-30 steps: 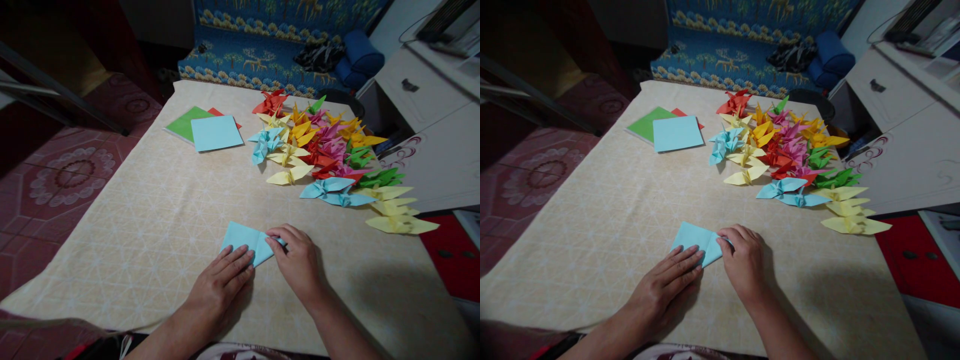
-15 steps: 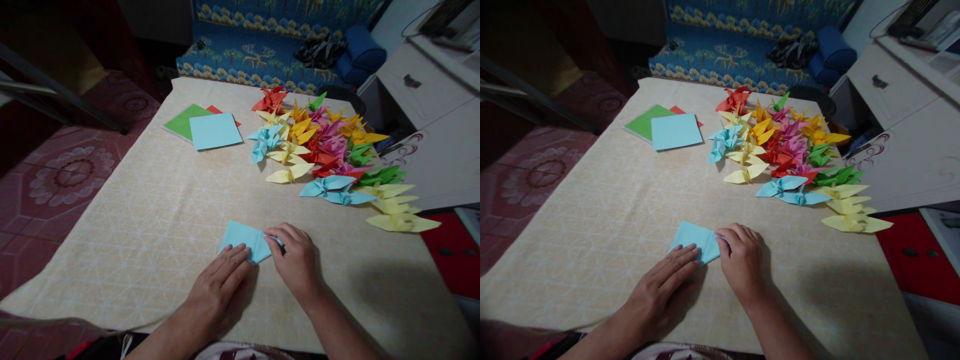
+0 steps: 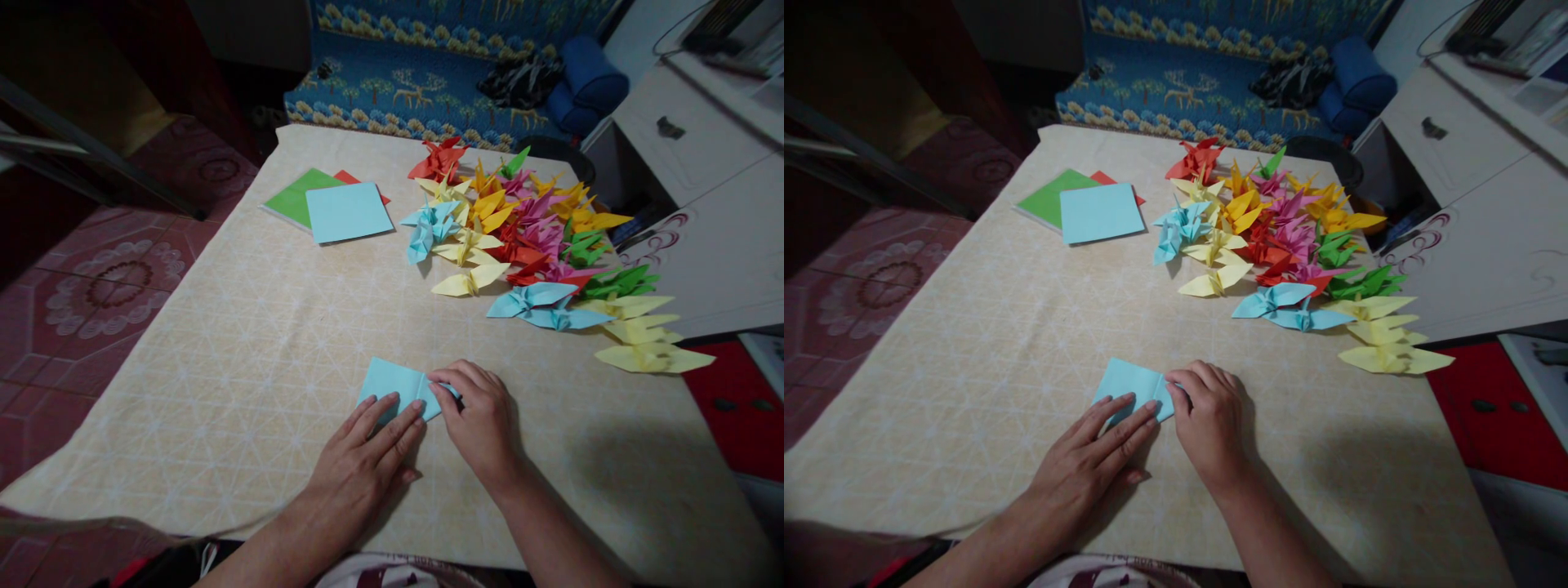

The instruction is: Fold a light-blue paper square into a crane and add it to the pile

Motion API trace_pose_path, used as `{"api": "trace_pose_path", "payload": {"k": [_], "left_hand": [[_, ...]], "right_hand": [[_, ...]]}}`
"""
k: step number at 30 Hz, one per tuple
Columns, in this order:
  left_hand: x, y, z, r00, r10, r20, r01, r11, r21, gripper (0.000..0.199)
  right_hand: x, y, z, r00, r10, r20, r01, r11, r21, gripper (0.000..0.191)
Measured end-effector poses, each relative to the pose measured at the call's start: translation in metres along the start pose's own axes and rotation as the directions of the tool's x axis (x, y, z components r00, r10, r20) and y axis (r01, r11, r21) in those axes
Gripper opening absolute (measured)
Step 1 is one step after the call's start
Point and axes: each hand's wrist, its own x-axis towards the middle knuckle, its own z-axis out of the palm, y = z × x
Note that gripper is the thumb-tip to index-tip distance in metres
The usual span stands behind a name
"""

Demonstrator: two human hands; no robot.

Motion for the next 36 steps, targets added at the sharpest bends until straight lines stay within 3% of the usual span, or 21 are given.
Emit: {"api": "trace_pose_path", "payload": {"k": [9,13,22,26,28,31,36], "left_hand": [[-0.001,0.006,-0.001,1.000,-0.026,0.015,0.025,0.998,0.050,0.039],[0.000,0.009,0.000,0.999,-0.047,0.024,0.045,0.996,0.075,0.035],[0.000,0.008,0.009,0.999,-0.050,-0.013,0.051,0.995,0.088,0.028],[0.001,0.007,0.008,0.999,-0.029,-0.019,0.031,0.996,0.089,0.034],[0.002,0.007,0.008,1.000,-0.023,-0.021,0.025,0.995,0.092,0.035],[0.001,0.007,0.009,0.999,-0.025,-0.033,0.028,0.996,0.086,0.034],[-0.002,0.006,0.010,0.998,-0.036,-0.057,0.039,0.998,0.054,0.031]], "right_hand": [[0.003,0.006,-0.001,0.998,0.038,0.049,-0.038,0.999,-0.007,0.005],[0.003,0.016,-0.004,0.996,0.078,0.047,-0.076,0.995,-0.058,0.009],[-0.007,0.047,-0.022,1.000,0.019,-0.015,-0.022,0.981,-0.192,0.014],[-0.017,0.037,-0.029,0.983,-0.057,-0.177,0.007,0.963,-0.269,0.006],[-0.026,0.019,-0.026,0.962,-0.140,-0.235,0.080,0.965,-0.249,0.015],[-0.041,-0.011,-0.015,0.950,-0.311,0.019,0.309,0.934,-0.179,0.034],[-0.056,-0.024,-0.003,0.898,-0.302,0.320,0.382,0.896,-0.227,0.075]]}}
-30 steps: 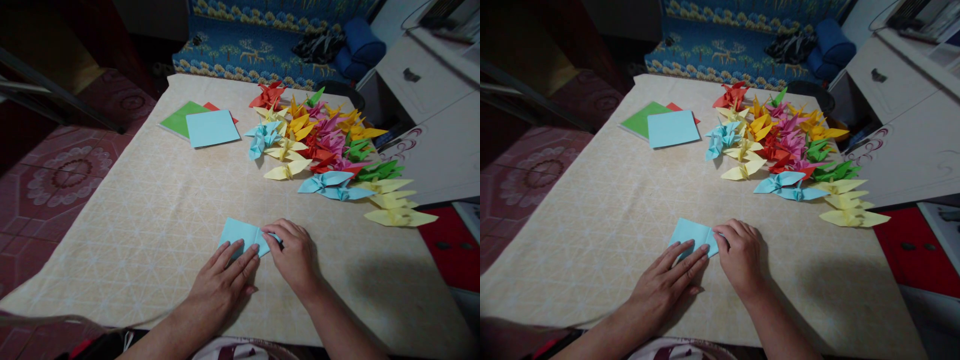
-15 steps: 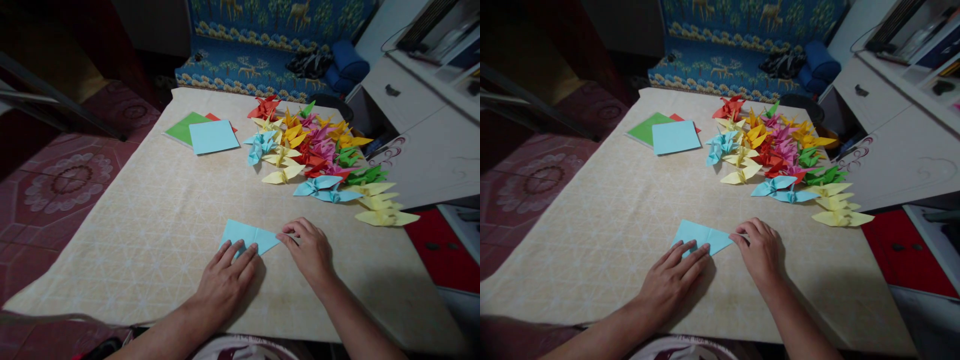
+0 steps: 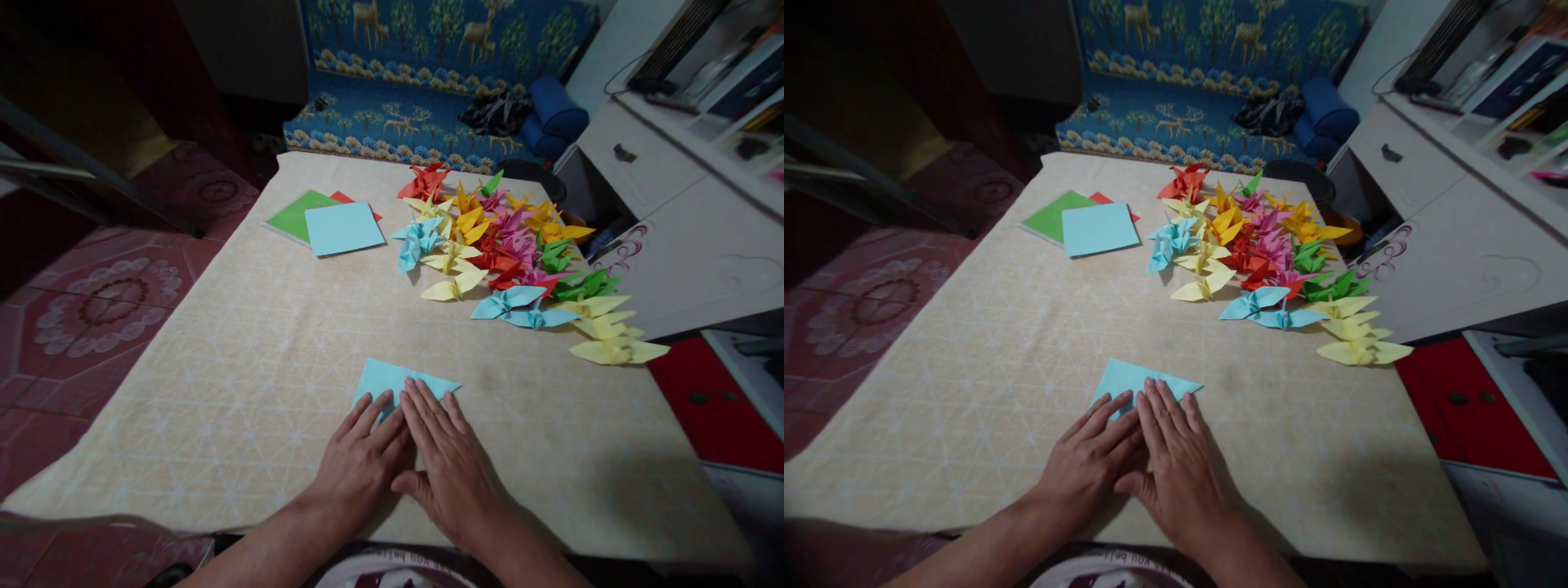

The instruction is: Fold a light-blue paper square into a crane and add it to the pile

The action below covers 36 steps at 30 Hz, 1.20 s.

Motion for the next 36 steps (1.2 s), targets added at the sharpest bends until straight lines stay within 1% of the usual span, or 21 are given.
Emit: {"api": "trace_pose_path", "payload": {"k": [2,4,6,8,11,13,15,17,18,19,21,24,27,29,30,31,32,33,34,35,36], "left_hand": [[-0.002,-0.001,-0.002,1.000,0.027,0.013,-0.027,1.000,0.015,0.036],[-0.006,-0.003,-0.005,0.998,0.055,0.022,-0.056,0.998,0.037,0.039],[-0.010,-0.004,-0.009,0.998,0.054,0.019,-0.055,0.997,0.054,0.038],[-0.014,-0.003,-0.012,0.999,0.045,0.023,-0.046,0.997,0.066,0.037],[-0.017,-0.001,-0.014,0.999,0.028,0.034,-0.031,0.997,0.073,0.037],[-0.017,0.000,-0.013,1.000,0.012,0.026,-0.014,0.997,0.071,0.037],[-0.017,0.000,-0.011,1.000,0.004,0.009,-0.004,0.998,0.060,0.036],[-0.016,-0.001,-0.010,1.000,0.008,0.001,-0.008,0.999,0.040,0.036],[-0.016,-0.001,-0.009,1.000,0.011,-0.001,-0.011,1.000,0.029,0.036],[-0.016,-0.002,-0.009,1.000,0.012,-0.003,-0.012,1.000,0.017,0.036],[-0.016,-0.003,-0.010,1.000,0.005,-0.005,-0.005,1.000,-0.010,0.036],[-0.015,-0.004,-0.010,1.000,-0.008,0.004,0.009,0.998,-0.062,0.035],[-0.016,-0.005,-0.011,1.000,-0.009,0.011,0.011,0.990,-0.138,0.034],[-0.019,-0.007,-0.011,0.999,-0.041,-0.017,0.037,0.978,-0.207,0.035],[-0.020,-0.008,-0.012,0.996,-0.081,-0.040,0.068,0.966,-0.249,0.037],[-0.021,-0.008,-0.013,0.988,-0.142,-0.066,0.116,0.947,-0.298,0.040],[-0.022,-0.009,-0.014,0.971,-0.223,-0.086,0.179,0.917,-0.357,0.043],[-0.021,-0.009,-0.015,0.944,-0.316,-0.097,0.247,0.869,-0.429,0.046],[-0.019,-0.008,-0.017,0.903,-0.419,-0.093,0.317,0.796,-0.515,0.047],[-0.016,-0.007,-0.019,0.852,-0.519,-0.064,0.376,0.693,-0.615,0.048],[-0.012,-0.006,-0.021,0.800,-0.600,-0.008,0.415,0.562,-0.716,0.047]], "right_hand": [[-0.004,0.005,0.003,0.999,0.005,0.046,-0.004,1.000,-0.028,0.079],[-0.007,0.012,0.004,0.998,0.014,0.067,-0.011,0.998,-0.056,0.078],[-0.009,0.018,0.003,0.997,0.032,0.072,-0.026,0.997,-0.072,0.077],[-0.010,0.022,0.001,0.995,0.091,0.049,-0.087,0.992,-0.087,0.075],[-0.009,0.031,-0.004,0.978,0.206,-0.011,-0.206,0.972,-0.111,0.069],[-0.005,0.036,-0.009,0.973,0.221,-0.062,-0.227,0.968,-0.109,0.063],[0.003,0.037,-0.015,0.961,0.225,-0.159,-0.241,0.967,-0.085,0.054],[0.016,0.036,-0.020,0.941,0.233,-0.246,-0.247,0.969,-0.026,0.041],[0.024,0.035,-0.022,0.934,0.235,-0.270,-0.239,0.971,0.021,0.036],[0.033,0.033,-0.025,0.940,0.235,-0.246,-0.226,0.972,0.067,0.032],[0.050,0.033,-0.029,0.963,0.258,-0.081,-0.247,0.962,0.117,0.030],[0.070,0.037,-0.036,0.946,0.315,0.076,-0.323,0.933,0.160,0.033],[0.078,0.044,-0.041,0.929,0.329,0.170,-0.356,0.919,0.171,0.031],[0.076,0.048,-0.042,0.929,0.299,0.217,-0.342,0.917,0.202,0.019],[0.074,0.050,-0.042,0.931,0.283,0.230,-0.339,0.905,0.256,0.014],[0.071,0.051,-0.040,0.931,0.277,0.236,-0.346,0.875,0.340,0.014],[0.068,0.051,-0.038,0.928,0.286,0.239,-0.367,0.815,0.449,0.015],[0.064,0.050,-0.035,0.917,0.319,0.239,-0.398,0.717,0.573,0.014],[0.061,0.048,-0.032,0.898,0.358,0.254,-0.428,0.587,0.687,0.012],[0.058,0.044,-0.029,0.874,0.394,0.283,-0.450,0.440,0.777,0.013],[0.055,0.039,-0.027,0.846,0.432,0.312,-0.458,0.292,0.840,0.015]]}}
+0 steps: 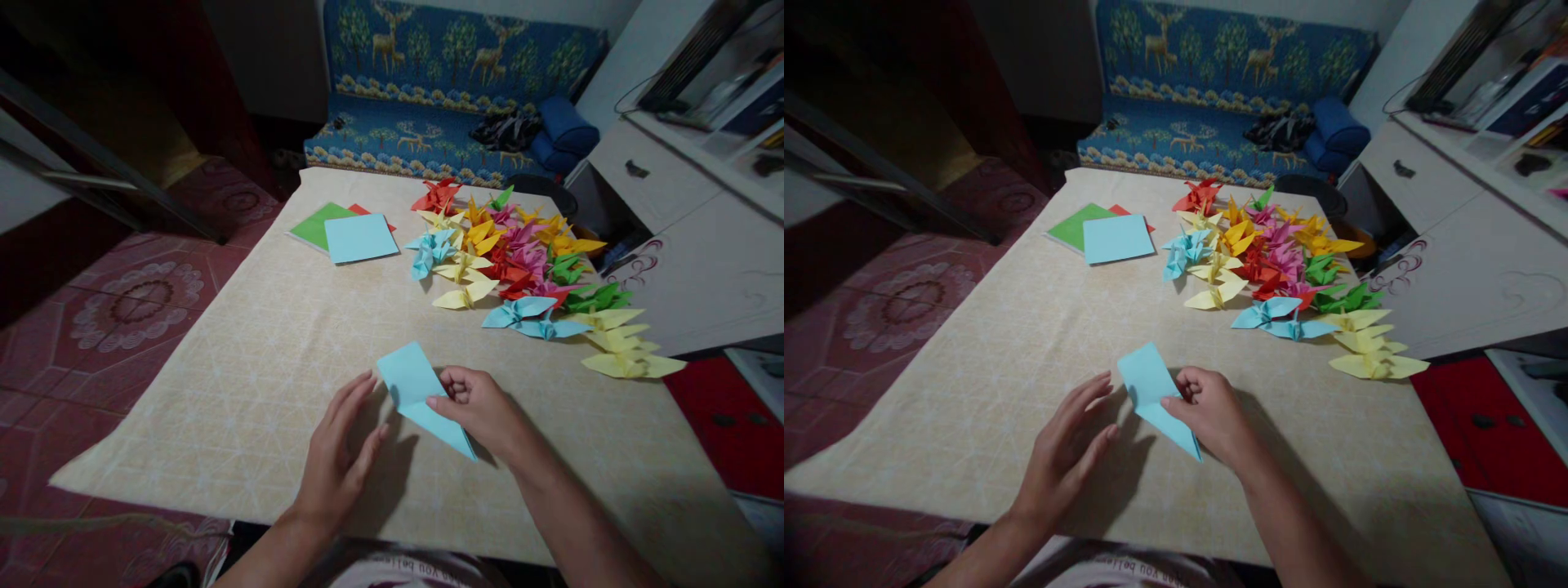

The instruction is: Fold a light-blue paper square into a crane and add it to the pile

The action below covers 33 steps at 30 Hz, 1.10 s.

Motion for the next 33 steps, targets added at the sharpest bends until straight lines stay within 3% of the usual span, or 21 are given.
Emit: {"api": "trace_pose_path", "payload": {"k": [3,5,9,15,24,33], "left_hand": [[0.013,0.014,0.007,0.957,-0.280,0.083,0.290,0.876,-0.387,0.042],[0.022,0.022,0.013,0.917,-0.376,0.136,0.387,0.755,-0.529,0.037],[0.033,0.031,0.019,0.857,-0.493,0.148,0.455,0.592,-0.665,0.040],[0.033,0.035,0.018,0.807,-0.549,0.218,0.510,0.463,-0.725,0.055],[0.033,0.031,0.018,0.814,-0.548,0.192,0.499,0.492,-0.713,0.049],[0.036,0.027,0.014,0.845,-0.508,0.164,0.471,0.564,-0.678,0.040]], "right_hand": [[-0.013,-0.001,0.017,0.997,0.075,-0.025,-0.065,0.958,0.280,0.023],[-0.020,-0.003,0.026,0.994,0.099,-0.048,-0.074,0.925,0.374,0.028],[-0.029,-0.001,0.034,0.989,0.109,-0.104,-0.048,0.884,0.465,0.032],[-0.032,0.009,0.032,0.971,0.103,-0.214,0.020,0.863,0.505,0.035],[-0.039,0.010,0.032,0.990,0.084,-0.116,-0.014,0.864,0.504,0.031],[-0.039,0.016,0.018,0.952,0.141,-0.271,0.021,0.854,0.519,0.034]]}}
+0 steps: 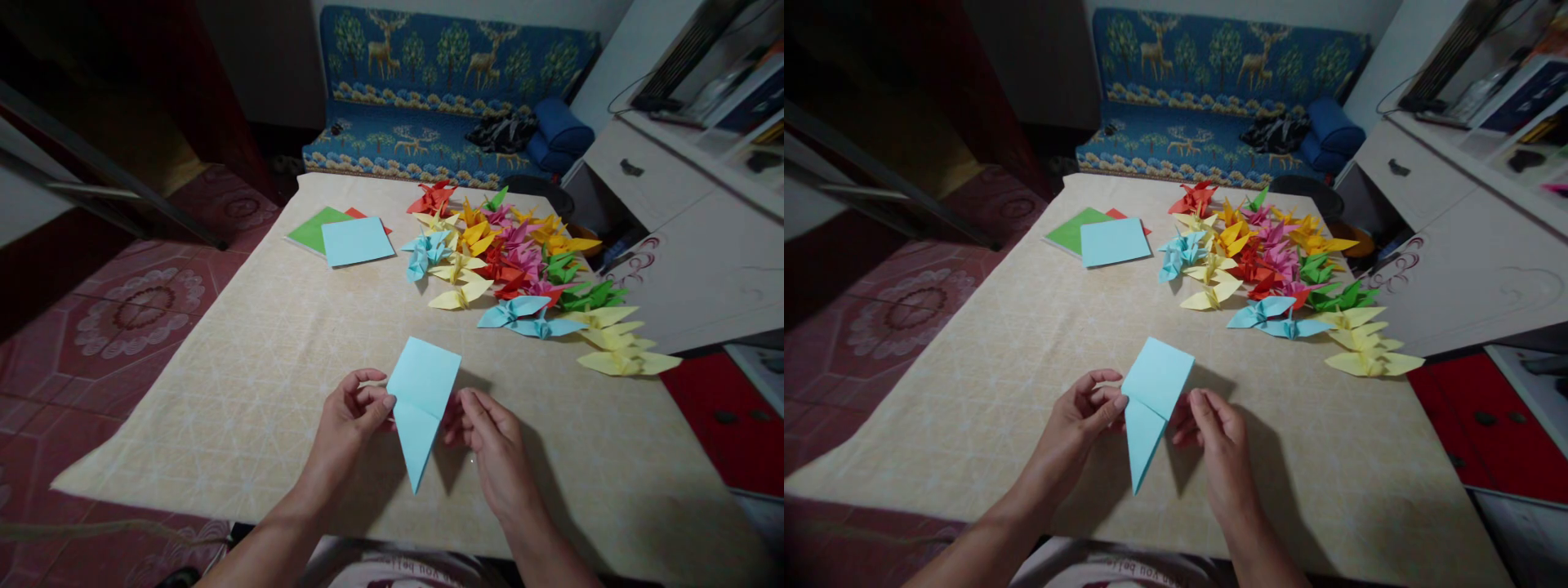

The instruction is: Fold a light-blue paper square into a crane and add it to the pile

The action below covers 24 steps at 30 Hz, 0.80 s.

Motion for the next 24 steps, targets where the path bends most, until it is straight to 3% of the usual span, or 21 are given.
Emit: {"api": "trace_pose_path", "payload": {"k": [3,7,9,11,13,15,16,18,21,24], "left_hand": [[0.000,-0.001,-0.001,0.995,-0.041,0.088,0.046,0.997,-0.062,0.034],[0.000,0.000,0.000,0.956,-0.132,0.264,0.161,0.983,-0.091,0.033],[0.001,0.005,-0.001,0.929,-0.115,0.351,0.120,0.993,0.008,0.030],[0.006,0.015,-0.002,0.893,-0.081,0.442,-0.014,0.978,0.208,0.022],[0.013,0.028,-0.005,0.834,-0.032,0.551,-0.264,0.854,0.449,0.014],[0.023,0.039,-0.007,0.737,-0.002,0.676,-0.560,0.558,0.612,0.020],[0.028,0.043,-0.008,0.697,-0.008,0.717,-0.653,0.406,0.640,0.023],[0.040,0.047,-0.008,0.640,-0.030,0.768,-0.751,0.191,0.632,0.028],[0.054,0.044,-0.007,0.624,-0.053,0.780,-0.779,0.035,0.626,0.030],[0.063,0.041,-0.005,0.617,-0.071,0.784,-0.784,0.036,0.620,0.030]], "right_hand": [[0.004,-0.004,-0.004,0.998,-0.062,-0.028,0.061,0.998,-0.025,0.029],[0.007,-0.015,-0.004,0.985,-0.118,0.127,0.127,0.990,-0.067,0.041],[0.007,-0.021,-0.003,0.970,-0.121,0.210,0.137,0.988,-0.065,0.040],[0.007,-0.026,-0.003,0.956,-0.132,0.262,0.162,0.982,-0.097,0.033],[0.006,-0.029,-0.005,0.943,-0.152,0.296,0.205,0.966,-0.159,0.027],[0.005,-0.028,-0.007,0.931,-0.183,0.315,0.262,0.938,-0.228,0.022],[0.005,-0.027,-0.008,0.924,-0.207,0.322,0.297,0.918,-0.262,0.020],[0.006,-0.022,-0.010,0.904,-0.267,0.334,0.380,0.859,-0.343,0.017],[0.006,-0.013,-0.013,0.850,-0.342,0.401,0.511,0.718,-0.472,0.020],[0.003,-0.005,-0.016,0.785,-0.347,0.514,0.612,0.565,-0.553,0.031]]}}
